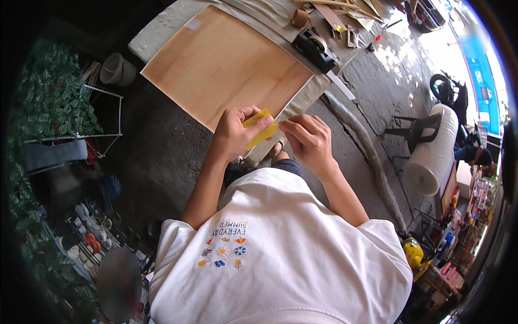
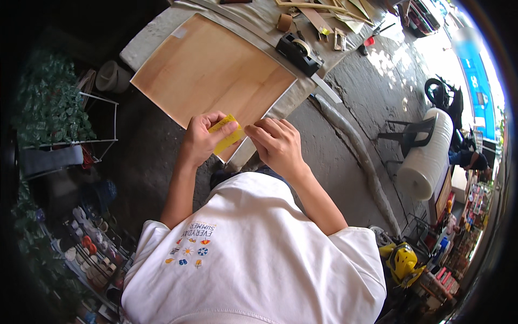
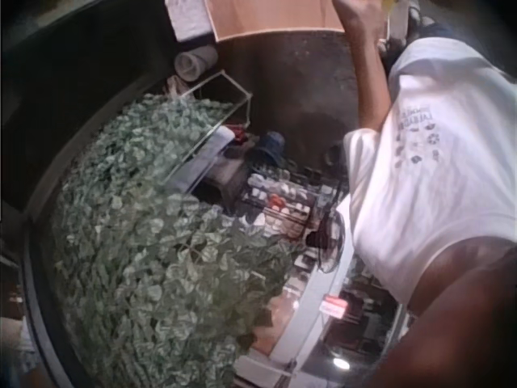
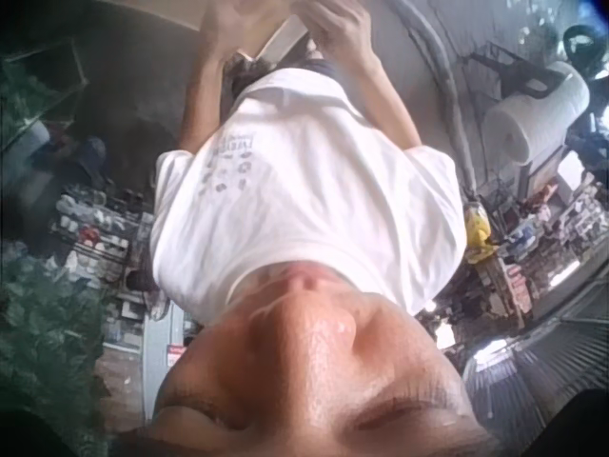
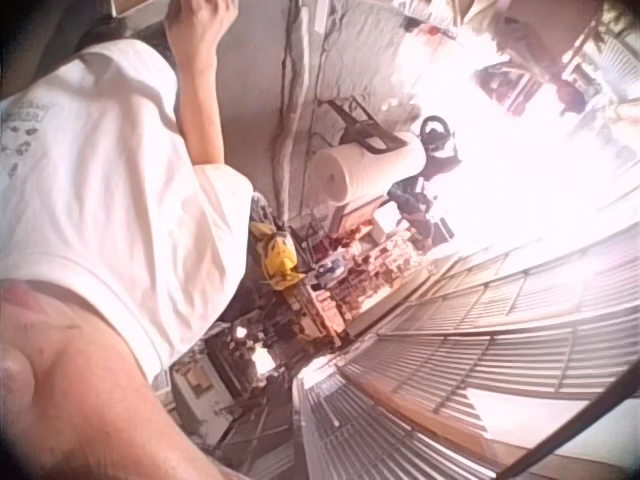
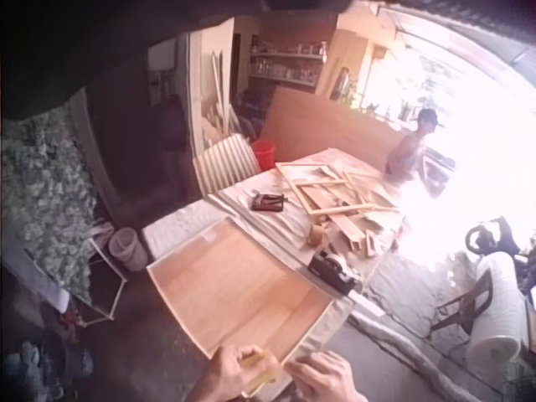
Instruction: The person walks through a cluttered shop, picks up a framed painting, and places it on a workbench. They apply yellow tape to the back of the frame, then wrap the painting in a large sheet of brown paper and secure it with tape. The person then moves other frames and artwork around the shop.
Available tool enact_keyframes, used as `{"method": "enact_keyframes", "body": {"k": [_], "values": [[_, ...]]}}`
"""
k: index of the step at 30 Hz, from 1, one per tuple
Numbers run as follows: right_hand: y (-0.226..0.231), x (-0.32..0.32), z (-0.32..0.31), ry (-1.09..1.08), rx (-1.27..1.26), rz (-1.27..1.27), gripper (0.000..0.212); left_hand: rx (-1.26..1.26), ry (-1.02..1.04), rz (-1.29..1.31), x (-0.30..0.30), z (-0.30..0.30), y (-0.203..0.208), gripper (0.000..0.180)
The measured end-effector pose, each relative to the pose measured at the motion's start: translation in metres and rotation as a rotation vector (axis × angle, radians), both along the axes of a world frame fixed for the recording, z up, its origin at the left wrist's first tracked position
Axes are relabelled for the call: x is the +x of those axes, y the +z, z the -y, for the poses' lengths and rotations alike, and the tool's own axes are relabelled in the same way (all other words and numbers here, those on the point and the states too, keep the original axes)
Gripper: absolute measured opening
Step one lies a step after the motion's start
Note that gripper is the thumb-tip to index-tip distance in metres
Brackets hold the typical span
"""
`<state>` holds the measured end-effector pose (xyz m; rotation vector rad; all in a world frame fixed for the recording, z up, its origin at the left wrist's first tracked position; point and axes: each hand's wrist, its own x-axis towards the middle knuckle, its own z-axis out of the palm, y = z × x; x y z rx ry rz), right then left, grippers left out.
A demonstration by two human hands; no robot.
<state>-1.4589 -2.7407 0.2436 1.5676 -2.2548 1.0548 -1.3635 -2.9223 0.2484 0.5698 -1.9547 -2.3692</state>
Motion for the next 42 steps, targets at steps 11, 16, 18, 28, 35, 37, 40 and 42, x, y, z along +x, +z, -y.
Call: {"method": "enact_keyframes", "body": {"k": [11, 16, 18, 28, 35, 37, 40, 42], "values": [[0.002, 0.009, 0.013, -0.058, -0.079, 0.001, 0.019, 0.07, -0.026, -0.095, 0.008, 0.013, 0.008, 0.024], [0.006, -0.005, 0.024, -0.017, -0.024, 0.067, 0.02, 0.069, 0.003, -0.049, 0.004, 0.021, 0.0, 0.028], [0.004, -0.011, 0.027, -0.001, -0.026, 0.08, 0.023, 0.074, 0.011, -0.026, 0.001, 0.024, -0.009, 0.027], [-0.012, -0.035, 0.046, -0.025, 0.002, 0.13, 0.012, 0.088, 0.045, 0.079, -0.02, 0.038, -0.021, 0.019], [-0.02, -0.026, 0.074, -0.139, 0.167, 0.465, 0.015, -0.204, -0.366, 0.052, -0.044, 0.098, -0.039, 0.016], [-0.022, -0.011, 0.087, -0.277, 0.188, 0.571, 0.019, -0.179, -0.468, 0.029, -0.051, 0.116, -0.042, 0.016], [-0.027, 0.007, 0.102, -0.505, 0.131, 0.753, 0.027, -0.145, -0.571, -0.016, -0.061, 0.137, -0.056, 0.019], [-0.027, 0.013, 0.108, -0.552, 0.079, 0.87, 0.03, -0.165, -0.633, -0.043, -0.066, 0.147, -0.061, 0.021]]}}
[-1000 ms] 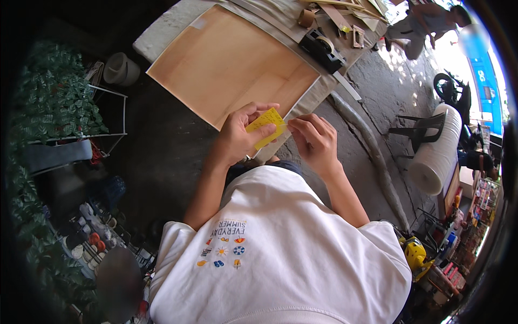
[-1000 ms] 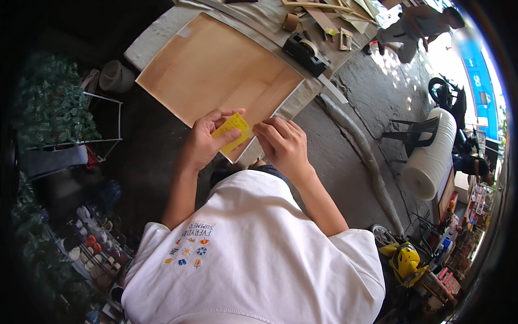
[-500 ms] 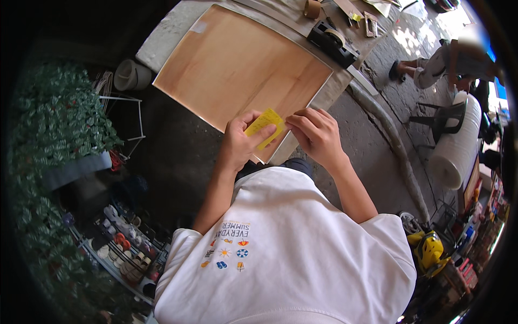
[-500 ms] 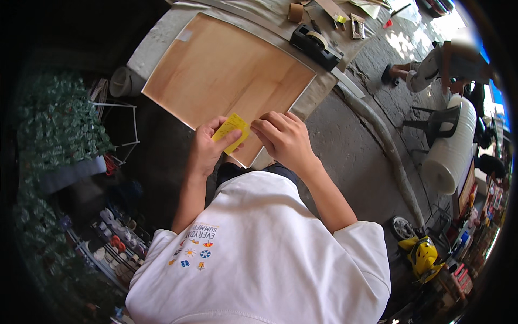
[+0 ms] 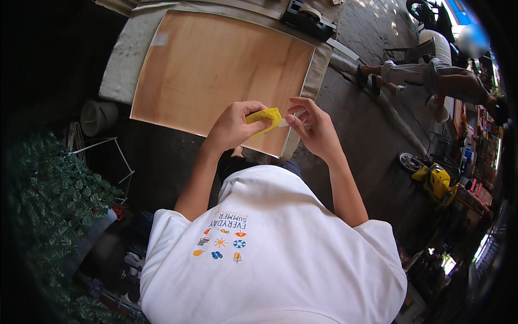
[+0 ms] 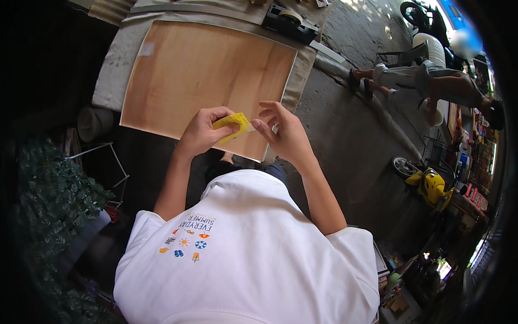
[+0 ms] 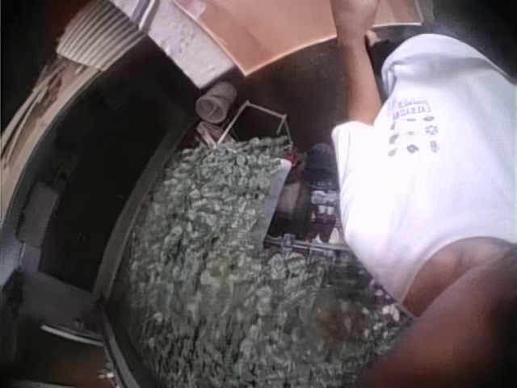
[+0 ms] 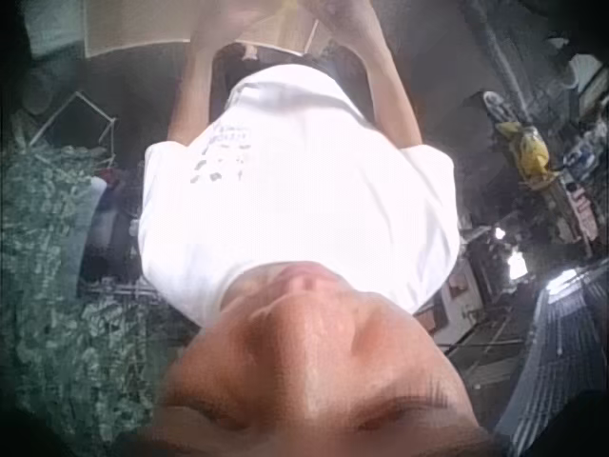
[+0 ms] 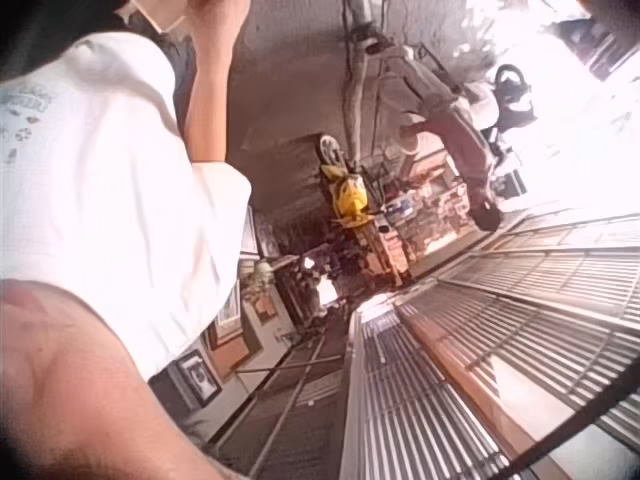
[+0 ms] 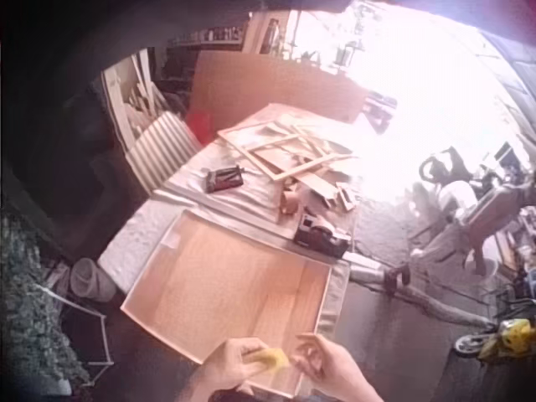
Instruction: The person walks through a cluttered shop, picks up a framed painting, and places it on a workbench. They apply yellow tape to the back of the frame, then wrap the painting in a large sheet of brown paper and secure it with tape. The person then moves other frames and artwork around the shop.
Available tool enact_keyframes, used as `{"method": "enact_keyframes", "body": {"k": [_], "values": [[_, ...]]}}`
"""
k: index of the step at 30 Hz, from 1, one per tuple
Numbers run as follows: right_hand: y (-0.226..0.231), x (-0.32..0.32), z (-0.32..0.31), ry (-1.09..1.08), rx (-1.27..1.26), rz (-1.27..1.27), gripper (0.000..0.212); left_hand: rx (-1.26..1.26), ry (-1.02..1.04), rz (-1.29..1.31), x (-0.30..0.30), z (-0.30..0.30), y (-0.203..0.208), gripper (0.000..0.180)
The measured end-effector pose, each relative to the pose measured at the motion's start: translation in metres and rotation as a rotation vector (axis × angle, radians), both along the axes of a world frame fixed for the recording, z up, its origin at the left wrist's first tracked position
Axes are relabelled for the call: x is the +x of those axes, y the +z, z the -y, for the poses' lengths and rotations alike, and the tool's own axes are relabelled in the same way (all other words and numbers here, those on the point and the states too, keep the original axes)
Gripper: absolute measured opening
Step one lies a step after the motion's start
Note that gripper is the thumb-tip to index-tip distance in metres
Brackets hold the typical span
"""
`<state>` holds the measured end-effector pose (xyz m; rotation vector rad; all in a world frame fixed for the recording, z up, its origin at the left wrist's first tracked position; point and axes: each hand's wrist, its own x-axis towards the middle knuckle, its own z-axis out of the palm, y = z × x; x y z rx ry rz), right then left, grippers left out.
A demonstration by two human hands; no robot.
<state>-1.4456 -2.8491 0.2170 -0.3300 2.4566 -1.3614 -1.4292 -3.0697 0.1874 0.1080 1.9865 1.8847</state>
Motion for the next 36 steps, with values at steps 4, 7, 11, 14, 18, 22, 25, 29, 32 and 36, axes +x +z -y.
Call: {"method": "enact_keyframes", "body": {"k": [4, 7, 11, 14, 18, 22, 25, 29, 32, 36], "values": [[-0.007, 0.005, 0.006, 0.074, -0.038, 0.08, 0.024, 0.011, -0.154, 0.065, -0.008, 0.013, -0.004, 0.021], [-0.03, 0.013, 0.012, -0.043, -0.034, 0.127, 0.015, 0.077, -0.127, 0.129, -0.016, 0.009, -0.019, 0.023], [-0.085, 0.017, 0.009, -0.324, -0.109, 0.249, 0.017, 0.17, 0.147, 0.281, -0.022, -0.007, -0.065, 0.019], [-0.122, 0.007, 0.006, -0.444, -0.155, 0.265, 0.017, 0.107, 0.188, 0.331, -0.038, -0.02, -0.099, 0.017], [-0.169, -0.022, -0.005, -0.636, -0.339, 0.342, 0.017, -0.046, 0.226, 0.34, -0.08, -0.044, -0.131, 0.018], [-0.203, -0.06, -0.016, -0.704, -0.271, 0.372, 0.015, -0.218, 0.246, 0.298, -0.123, -0.059, -0.16, 0.015], [-0.219, -0.083, -0.017, -0.716, -0.045, 0.147, 0.016, -0.342, 0.246, 0.196, -0.152, -0.061, -0.192, 0.016], [-0.229, -0.116, -0.024, -0.708, 0.097, 0.033, 0.016, -0.491, 0.25, 0.037, -0.182, -0.07, -0.21, 0.018], [-0.237, -0.131, -0.03, -0.719, 0.132, 0.046, 0.014, -0.57, 0.23, -0.026, -0.201, -0.077, -0.21, 0.02], [-0.231, -0.139, -0.03, -0.7, 0.235, 0.069, 0.013, -0.568, 0.199, -0.038, -0.215, -0.08, -0.205, 0.023]]}}
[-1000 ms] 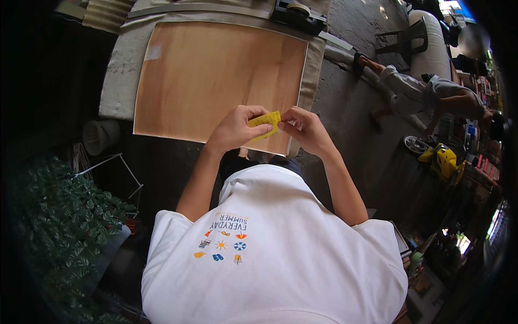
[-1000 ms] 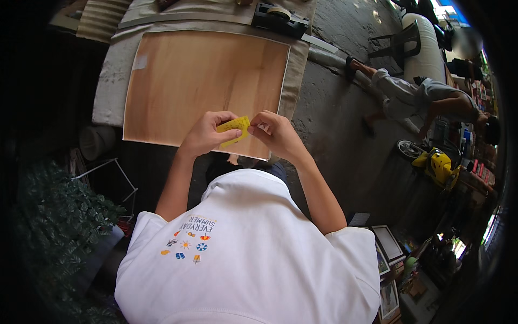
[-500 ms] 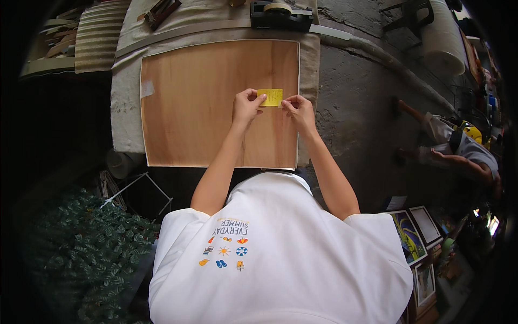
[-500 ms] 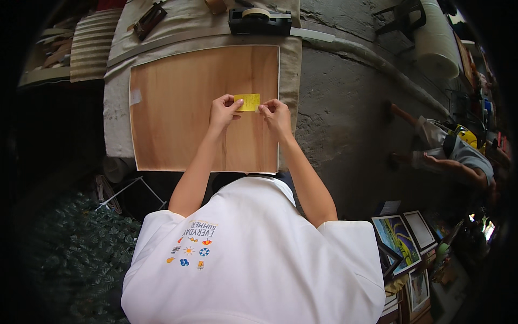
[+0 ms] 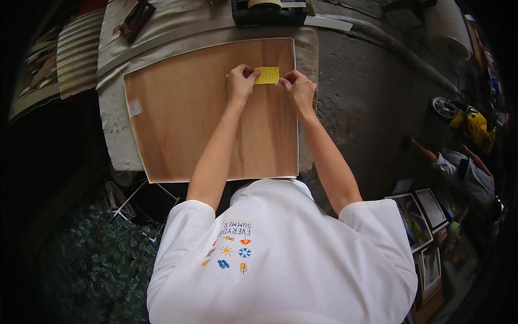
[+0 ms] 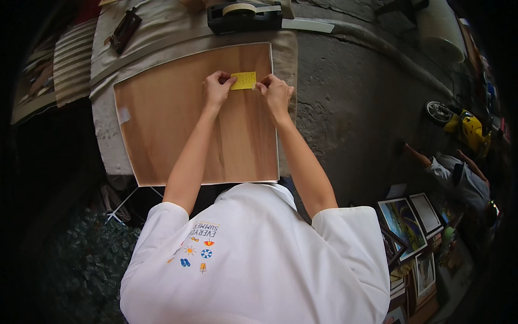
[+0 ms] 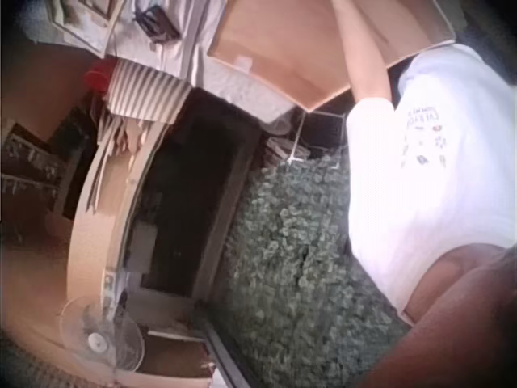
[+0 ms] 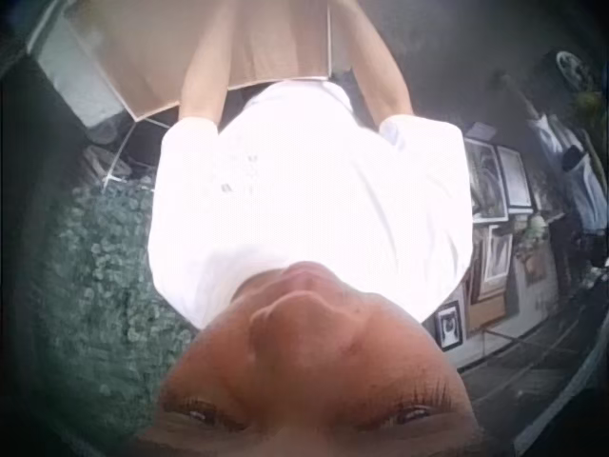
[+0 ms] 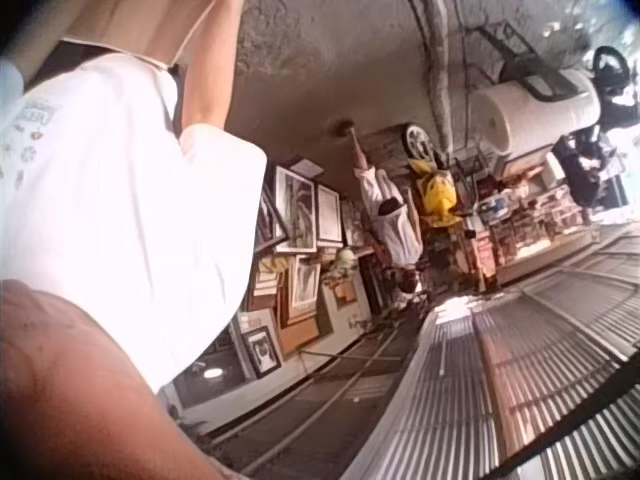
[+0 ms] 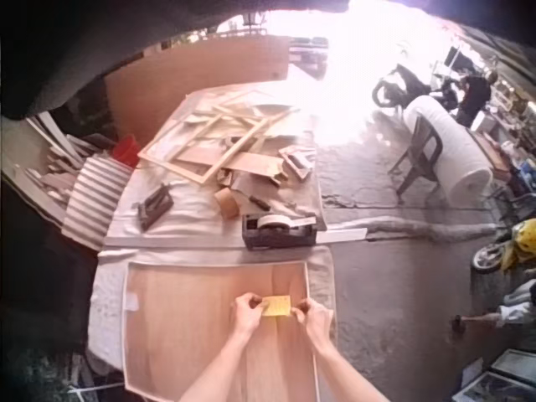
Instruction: The person walks through a cluttered shop, picks up a framed painting, and places it on a workbench. They apply yellow tape to the back of the frame, then wrap the painting in a large sheet of brown paper and secure it with tape. The person then moves other frames and artwork around the shop.
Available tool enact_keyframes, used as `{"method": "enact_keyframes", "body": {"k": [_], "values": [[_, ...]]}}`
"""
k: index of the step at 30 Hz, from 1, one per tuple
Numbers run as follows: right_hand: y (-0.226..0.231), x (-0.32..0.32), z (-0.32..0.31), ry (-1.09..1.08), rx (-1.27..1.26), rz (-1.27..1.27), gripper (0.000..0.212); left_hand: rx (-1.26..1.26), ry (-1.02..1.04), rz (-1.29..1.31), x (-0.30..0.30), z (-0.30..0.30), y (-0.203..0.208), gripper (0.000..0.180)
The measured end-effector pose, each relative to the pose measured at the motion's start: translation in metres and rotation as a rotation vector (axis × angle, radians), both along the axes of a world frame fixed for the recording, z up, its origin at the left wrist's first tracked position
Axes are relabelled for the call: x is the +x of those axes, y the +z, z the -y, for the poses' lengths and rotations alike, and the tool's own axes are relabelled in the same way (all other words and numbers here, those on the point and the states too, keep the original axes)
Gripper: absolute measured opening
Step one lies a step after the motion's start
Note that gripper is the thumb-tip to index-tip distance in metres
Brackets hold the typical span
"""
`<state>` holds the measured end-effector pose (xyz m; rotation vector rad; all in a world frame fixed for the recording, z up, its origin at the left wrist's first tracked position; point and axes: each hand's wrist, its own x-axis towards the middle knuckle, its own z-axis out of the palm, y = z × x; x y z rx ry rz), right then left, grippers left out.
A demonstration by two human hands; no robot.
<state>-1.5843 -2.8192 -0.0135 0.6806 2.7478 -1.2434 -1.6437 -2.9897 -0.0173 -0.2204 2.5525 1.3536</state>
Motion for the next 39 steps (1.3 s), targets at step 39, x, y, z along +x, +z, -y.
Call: {"method": "enact_keyframes", "body": {"k": [39], "values": [[0.001, 0.004, 0.015, 0.137, 0.386, 0.072, 0.014, 0.022, -0.053, 0.091, -0.002, 0.012, -0.004, 0.025]]}}
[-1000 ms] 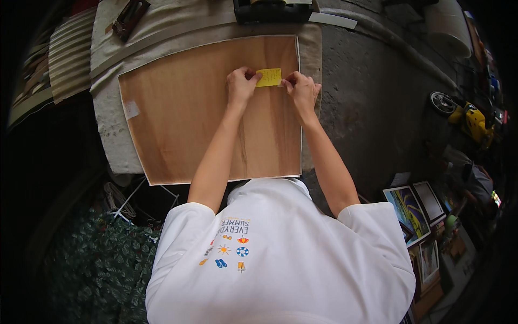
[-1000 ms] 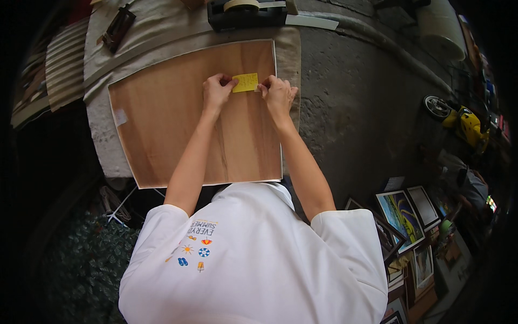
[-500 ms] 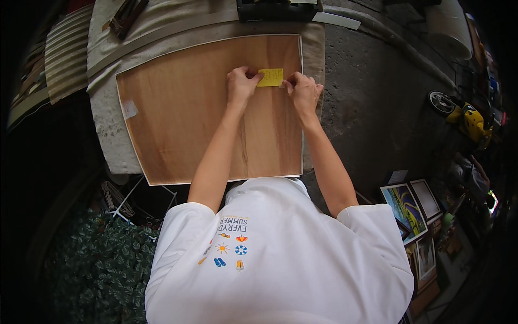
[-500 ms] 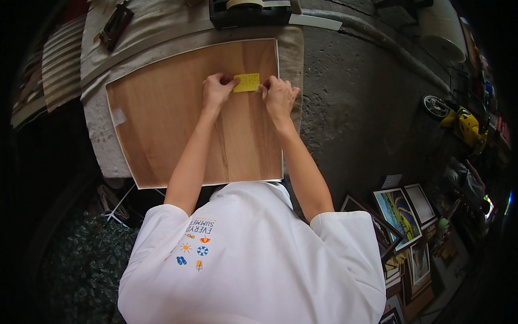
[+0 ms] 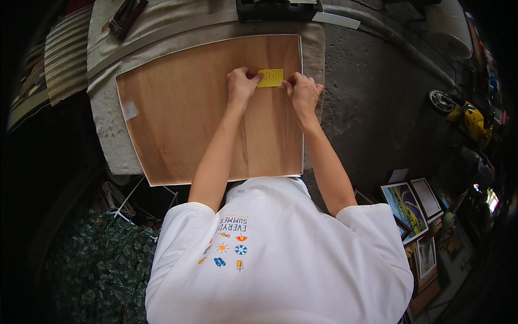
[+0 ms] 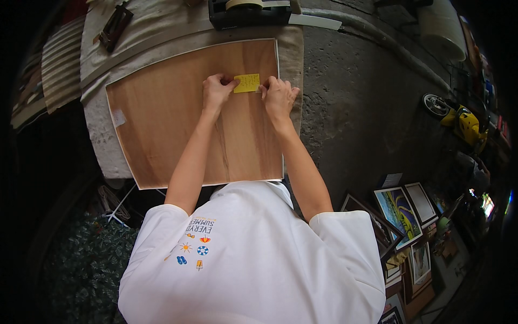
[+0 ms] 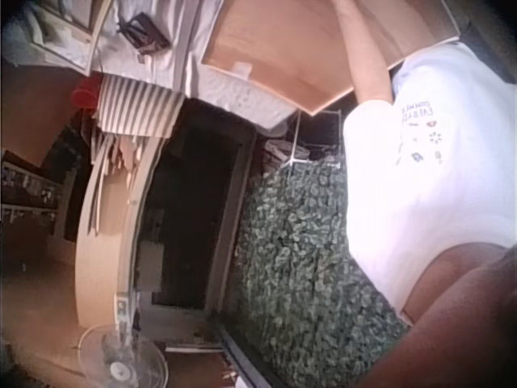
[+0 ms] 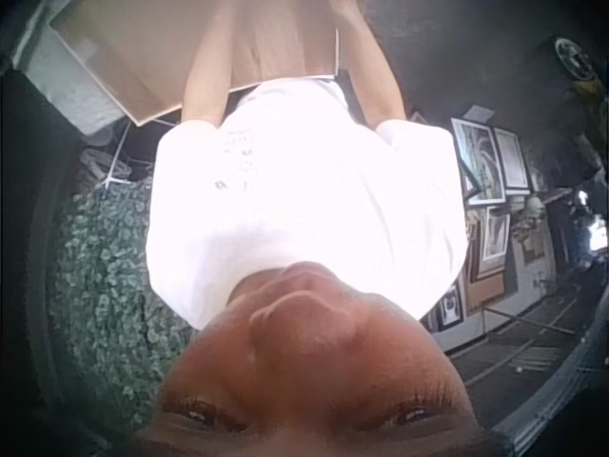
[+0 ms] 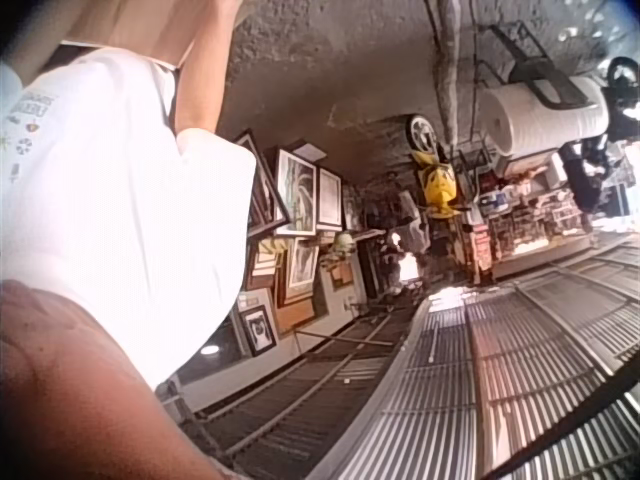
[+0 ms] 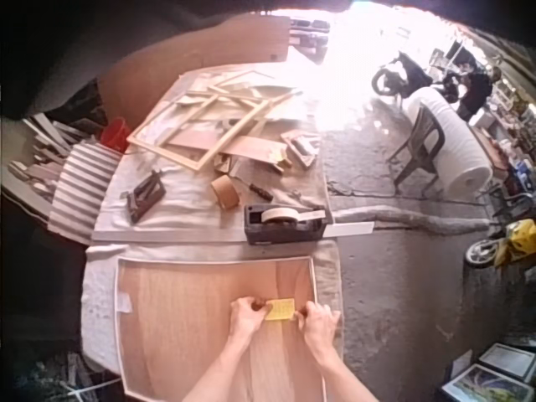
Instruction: The person walks through a cluttered shop, picks up a framed painting, and places it on a workbench. They apply yellow tape to the back of the frame, then wrap the painting in a large sheet of brown paper and secure it with tape. The person then moves other frames and artwork around the shop.
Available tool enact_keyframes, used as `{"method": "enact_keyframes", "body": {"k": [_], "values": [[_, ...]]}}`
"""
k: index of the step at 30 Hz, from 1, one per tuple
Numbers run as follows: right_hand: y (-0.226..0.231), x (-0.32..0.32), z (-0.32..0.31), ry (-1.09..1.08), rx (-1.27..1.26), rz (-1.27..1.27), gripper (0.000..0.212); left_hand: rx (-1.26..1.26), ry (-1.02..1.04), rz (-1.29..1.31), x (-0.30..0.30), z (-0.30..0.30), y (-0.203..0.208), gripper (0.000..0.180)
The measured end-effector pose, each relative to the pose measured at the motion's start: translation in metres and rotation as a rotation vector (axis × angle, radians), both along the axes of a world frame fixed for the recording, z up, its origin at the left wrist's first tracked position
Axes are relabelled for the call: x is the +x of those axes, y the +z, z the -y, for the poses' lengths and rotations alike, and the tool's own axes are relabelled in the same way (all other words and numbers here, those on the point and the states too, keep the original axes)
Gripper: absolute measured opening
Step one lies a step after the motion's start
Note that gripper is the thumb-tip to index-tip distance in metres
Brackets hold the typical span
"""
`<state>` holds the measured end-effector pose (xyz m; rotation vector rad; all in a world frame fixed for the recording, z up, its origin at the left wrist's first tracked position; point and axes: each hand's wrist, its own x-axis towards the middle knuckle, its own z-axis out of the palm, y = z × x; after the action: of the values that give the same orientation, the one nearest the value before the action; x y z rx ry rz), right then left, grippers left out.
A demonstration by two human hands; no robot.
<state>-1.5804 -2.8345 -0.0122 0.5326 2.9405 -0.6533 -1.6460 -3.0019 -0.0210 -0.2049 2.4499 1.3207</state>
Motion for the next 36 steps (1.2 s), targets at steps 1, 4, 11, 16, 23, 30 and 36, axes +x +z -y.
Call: {"method": "enact_keyframes", "body": {"k": [1, 4, 11, 16, 23, 30, 36], "values": [[0.0, 0.0, 0.0, 0.0, 0.002, 0.005, 0.014, 0.0, -0.001, 0.0, 0.0, 0.0, -0.001, 0.025], [-0.002, 0.0, 0.001, 0.001, 0.012, 0.003, 0.014, 0.002, -0.009, -0.013, 0.0, 0.001, -0.004, 0.025], [-0.004, 0.0, 0.001, 0.005, 0.047, -0.017, 0.017, -0.004, -0.015, -0.019, 0.0, 0.001, -0.007, 0.026], [0.002, 0.001, 0.003, -0.147, 0.158, -0.033, 0.046, 0.012, -0.006, -0.044, -0.001, 0.001, -0.008, 0.025], [-0.016, -0.001, 0.003, -0.275, 0.059, -0.159, 0.071, 0.017, 0.004, -0.025, 0.001, 0.0, -0.009, 0.023], [-0.019, 0.007, 0.01, -0.338, 0.029, -0.16, 0.072, 0.076, 0.024, -0.029, 0.001, 0.001, -0.007, 0.021], [-0.021, 0.018, 0.01, -0.392, 0.016, -0.129, 0.072, 0.07, 0.027, -0.046, 0.002, 0.002, -0.007, 0.021]]}}
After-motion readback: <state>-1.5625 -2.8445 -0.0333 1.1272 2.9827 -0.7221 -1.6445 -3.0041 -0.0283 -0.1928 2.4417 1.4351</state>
